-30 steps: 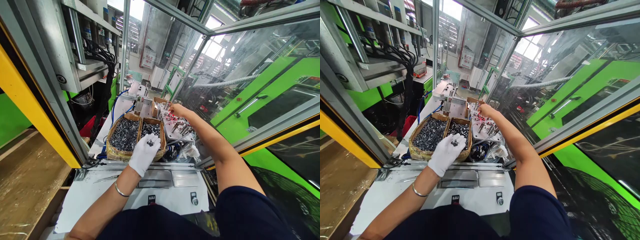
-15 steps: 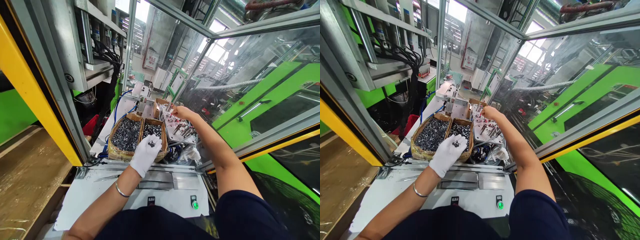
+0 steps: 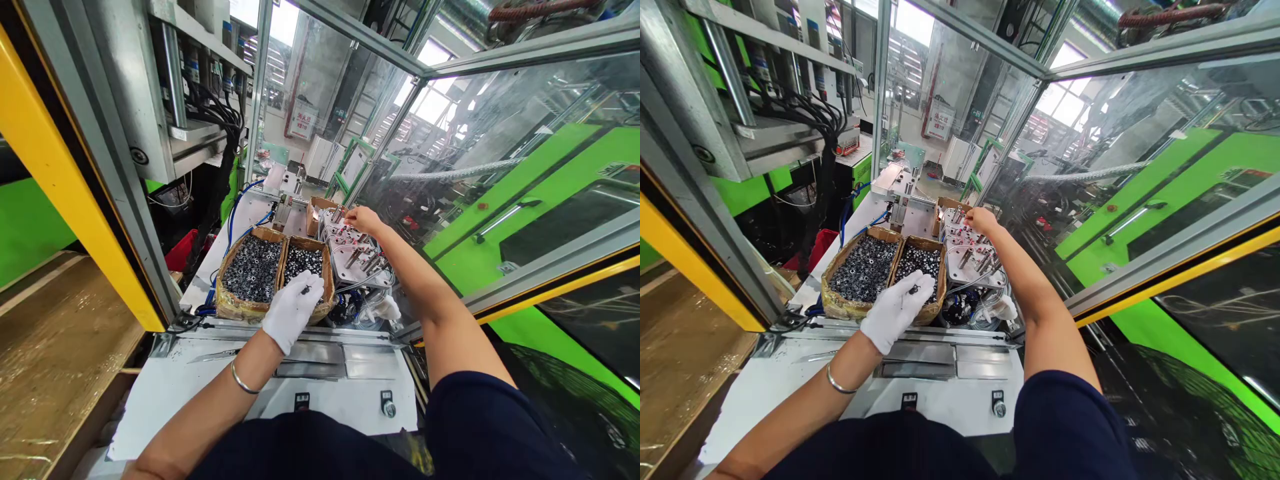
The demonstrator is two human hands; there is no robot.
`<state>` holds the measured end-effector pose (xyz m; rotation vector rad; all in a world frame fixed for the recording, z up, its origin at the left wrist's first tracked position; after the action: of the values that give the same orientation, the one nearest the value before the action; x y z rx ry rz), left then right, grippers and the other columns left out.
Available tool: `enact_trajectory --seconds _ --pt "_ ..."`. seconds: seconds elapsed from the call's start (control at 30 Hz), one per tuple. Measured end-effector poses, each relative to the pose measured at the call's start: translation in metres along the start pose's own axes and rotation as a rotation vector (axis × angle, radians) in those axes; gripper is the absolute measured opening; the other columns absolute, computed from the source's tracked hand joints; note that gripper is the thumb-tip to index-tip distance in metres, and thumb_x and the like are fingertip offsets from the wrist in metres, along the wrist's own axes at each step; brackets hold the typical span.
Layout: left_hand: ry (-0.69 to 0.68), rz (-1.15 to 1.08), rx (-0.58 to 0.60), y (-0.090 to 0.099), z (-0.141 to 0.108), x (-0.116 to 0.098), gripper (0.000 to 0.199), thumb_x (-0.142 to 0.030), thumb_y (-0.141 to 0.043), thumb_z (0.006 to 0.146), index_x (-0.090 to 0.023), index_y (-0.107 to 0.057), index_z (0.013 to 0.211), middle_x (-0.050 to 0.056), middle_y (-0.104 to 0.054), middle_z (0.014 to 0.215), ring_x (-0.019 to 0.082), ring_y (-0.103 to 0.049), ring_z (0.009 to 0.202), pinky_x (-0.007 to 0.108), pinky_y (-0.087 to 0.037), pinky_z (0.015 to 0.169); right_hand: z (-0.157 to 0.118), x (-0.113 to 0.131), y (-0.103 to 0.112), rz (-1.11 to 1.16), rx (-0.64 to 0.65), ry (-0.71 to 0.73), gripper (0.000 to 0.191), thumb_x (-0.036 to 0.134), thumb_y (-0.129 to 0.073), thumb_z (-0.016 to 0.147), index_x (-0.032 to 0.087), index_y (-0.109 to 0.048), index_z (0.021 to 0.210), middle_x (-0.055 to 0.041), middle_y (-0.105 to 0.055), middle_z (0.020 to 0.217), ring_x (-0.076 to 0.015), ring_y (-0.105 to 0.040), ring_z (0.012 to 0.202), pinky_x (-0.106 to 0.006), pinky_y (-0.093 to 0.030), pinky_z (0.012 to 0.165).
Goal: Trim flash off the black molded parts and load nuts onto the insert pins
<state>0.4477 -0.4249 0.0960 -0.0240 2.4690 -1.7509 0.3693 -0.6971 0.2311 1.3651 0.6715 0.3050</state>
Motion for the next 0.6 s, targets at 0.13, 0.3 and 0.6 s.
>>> enact_trajectory --seconds 0.13,0.3,0.6 --pt "-0.056 0.121 0.037 0.0 -0.003 0.0 0.024 -0.003 -0.051 0.088 -0.017 -0.069 0.099 0.013 -0.073 0.102 0.021 -0.067 0.113 0.031 -0.054 0.099 0.005 -0.002 -0.008 0.001 0.016 -0.018 0.022 0.031 -0.06 0.087 0.023 -0.078 0.097 -0.0035 -0.076 0.101 -0.0154 -0.066 0.089 -0.021 -0.044 0.07" --pt "-0.073 0.133 0.011 -0.013 -0.013 0.0 0.018 -0.005 -0.053 0.09 -0.01 -0.067 0.1 0.017 -0.073 0.101 0.021 -0.071 0.102 0.03 -0.059 0.09 0.006 -0.002 -0.01 -0.001 0.032 -0.062 0.021 0.031 -0.06 0.087 0.024 -0.077 0.098 -0.0036 -0.076 0.099 -0.0161 -0.066 0.089 -0.021 -0.043 0.069" --pt "-0.034 0.156 -0.001 -0.021 -0.016 0.0 0.015 -0.01 -0.049 0.094 -0.009 -0.064 0.098 0.012 -0.07 0.095 0.017 -0.072 0.09 0.029 -0.061 0.085 0.004 -0.001 -0.009 0.022 0.032 -0.111 0.025 0.037 -0.06 0.088 0.022 -0.077 0.101 -0.0045 -0.075 0.101 -0.0151 -0.065 0.088 -0.021 -0.043 0.068"
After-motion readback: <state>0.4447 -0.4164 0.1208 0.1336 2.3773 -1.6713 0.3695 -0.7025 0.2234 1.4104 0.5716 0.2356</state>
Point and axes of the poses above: each hand's wrist, its own z-axis towards the middle knuckle, its own y-axis out of the back of the hand, x = y × z, the point moved 4 cm from there along z, towards the middle knuckle
